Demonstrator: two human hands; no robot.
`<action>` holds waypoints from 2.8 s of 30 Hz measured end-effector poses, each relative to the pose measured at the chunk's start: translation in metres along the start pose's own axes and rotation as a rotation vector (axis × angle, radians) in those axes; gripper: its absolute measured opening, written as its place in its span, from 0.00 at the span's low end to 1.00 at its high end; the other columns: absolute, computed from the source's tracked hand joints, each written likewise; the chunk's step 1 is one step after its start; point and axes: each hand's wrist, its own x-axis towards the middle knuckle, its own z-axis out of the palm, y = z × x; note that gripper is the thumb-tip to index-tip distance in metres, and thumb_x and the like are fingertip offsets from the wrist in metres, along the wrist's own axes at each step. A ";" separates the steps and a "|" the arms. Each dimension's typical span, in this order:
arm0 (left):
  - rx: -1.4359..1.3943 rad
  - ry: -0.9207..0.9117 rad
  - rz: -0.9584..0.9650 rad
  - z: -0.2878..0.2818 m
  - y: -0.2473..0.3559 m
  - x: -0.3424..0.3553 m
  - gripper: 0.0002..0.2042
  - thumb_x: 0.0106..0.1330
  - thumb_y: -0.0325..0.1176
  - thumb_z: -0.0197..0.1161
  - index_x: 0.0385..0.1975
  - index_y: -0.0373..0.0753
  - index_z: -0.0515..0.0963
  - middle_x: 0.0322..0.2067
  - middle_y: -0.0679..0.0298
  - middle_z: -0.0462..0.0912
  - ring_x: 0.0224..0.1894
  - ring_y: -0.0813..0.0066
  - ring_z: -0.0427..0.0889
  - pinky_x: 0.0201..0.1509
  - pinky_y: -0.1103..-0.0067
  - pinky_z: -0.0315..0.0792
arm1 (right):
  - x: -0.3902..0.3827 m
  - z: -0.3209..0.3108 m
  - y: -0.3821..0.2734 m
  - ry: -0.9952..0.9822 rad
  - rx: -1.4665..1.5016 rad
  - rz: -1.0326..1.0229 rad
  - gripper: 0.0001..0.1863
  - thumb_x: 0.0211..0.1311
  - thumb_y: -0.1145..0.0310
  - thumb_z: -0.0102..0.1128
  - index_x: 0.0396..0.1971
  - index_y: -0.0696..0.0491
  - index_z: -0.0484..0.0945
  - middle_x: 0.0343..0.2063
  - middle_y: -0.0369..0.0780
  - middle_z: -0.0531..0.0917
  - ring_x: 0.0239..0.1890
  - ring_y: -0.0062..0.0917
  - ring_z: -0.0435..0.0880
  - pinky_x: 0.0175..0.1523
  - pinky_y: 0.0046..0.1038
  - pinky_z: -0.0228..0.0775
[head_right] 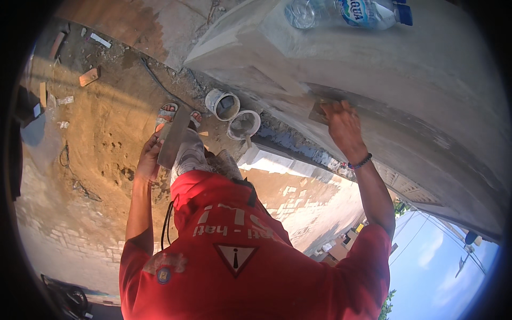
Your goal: The person scoops cement from a bucket with a trowel and applies it to a wall, smoothing the surface with a float. The person works on different sections of the wall, repeatedly applying and smoothing the cement.
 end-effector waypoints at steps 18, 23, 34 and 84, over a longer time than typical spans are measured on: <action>0.074 -0.089 0.009 0.010 0.020 0.004 0.20 0.67 0.28 0.54 0.59 0.35 0.66 0.50 0.62 0.76 0.51 0.77 0.75 0.55 0.81 0.68 | -0.009 -0.038 0.000 -0.077 -0.304 0.055 0.12 0.54 0.71 0.56 0.39 0.45 0.80 0.34 0.39 0.80 0.43 0.30 0.77 0.47 0.34 0.68; 0.066 -0.135 0.001 0.011 0.025 0.010 0.20 0.68 0.27 0.54 0.59 0.35 0.66 0.50 0.62 0.76 0.50 0.77 0.76 0.53 0.81 0.70 | -0.038 -0.095 0.014 -0.108 -0.367 0.140 0.14 0.55 0.72 0.56 0.42 0.44 0.81 0.34 0.38 0.80 0.43 0.31 0.77 0.48 0.35 0.68; 0.167 -0.221 0.016 0.034 0.041 0.013 0.19 0.68 0.28 0.54 0.59 0.35 0.66 0.49 0.64 0.77 0.48 0.77 0.77 0.50 0.81 0.71 | -0.134 -0.244 0.037 -0.069 -0.345 0.389 0.20 0.55 0.80 0.56 0.48 0.48 0.80 0.38 0.41 0.81 0.42 0.34 0.78 0.48 0.39 0.70; 0.302 -0.279 -0.140 0.099 0.051 0.026 0.19 0.67 0.29 0.58 0.56 0.38 0.68 0.46 0.66 0.77 0.46 0.82 0.76 0.49 0.82 0.70 | -0.048 0.170 -0.093 1.107 1.229 1.153 0.24 0.63 0.66 0.57 0.55 0.60 0.64 0.37 0.44 0.78 0.34 0.24 0.79 0.35 0.23 0.74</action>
